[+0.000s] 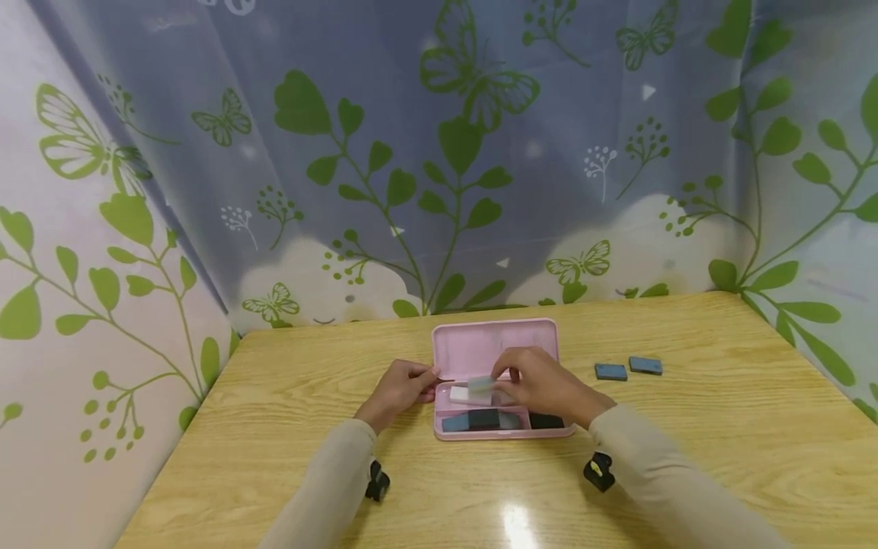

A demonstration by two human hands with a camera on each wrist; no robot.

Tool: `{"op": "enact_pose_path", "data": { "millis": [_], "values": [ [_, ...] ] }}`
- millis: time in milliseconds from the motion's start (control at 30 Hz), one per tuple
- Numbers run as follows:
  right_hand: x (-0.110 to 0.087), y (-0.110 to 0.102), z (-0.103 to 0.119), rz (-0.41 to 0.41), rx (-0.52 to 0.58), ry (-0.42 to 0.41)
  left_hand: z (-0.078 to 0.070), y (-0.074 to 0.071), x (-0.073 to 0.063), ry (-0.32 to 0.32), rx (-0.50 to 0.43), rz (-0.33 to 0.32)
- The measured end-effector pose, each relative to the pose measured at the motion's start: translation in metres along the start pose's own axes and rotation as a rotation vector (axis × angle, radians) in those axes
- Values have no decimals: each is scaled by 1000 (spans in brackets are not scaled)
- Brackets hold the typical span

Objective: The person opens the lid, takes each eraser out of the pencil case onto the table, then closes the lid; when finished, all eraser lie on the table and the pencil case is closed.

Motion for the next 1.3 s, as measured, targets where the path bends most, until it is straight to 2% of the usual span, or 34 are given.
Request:
{"op": "enact_pose_path", "data": {
  "millis": [233,633,1100,1300],
  "values": [
    [-14,-28,-11,-66,-19,-23,0,-1,-1,9,8,-1],
    [-42,-70,-34,-94,-61,65,0,-1,0,7,3,1],
    [-74,-97,-61,-117,-135,114,1,-1,1,-16,-10,-1],
    [-87,-102,-69,-146,-157,118,1,0,1,-2,-9,3]
  ]
}}
Point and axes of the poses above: each hand's wrist, its own x-axis towards the middle knuckle, its own y-axis out of the palm, z = x × y, the point moved 8 cm from there along x, towards the middle knuckle, and after that the axes turned 4 degrees about -z, right-handed, at the moved point
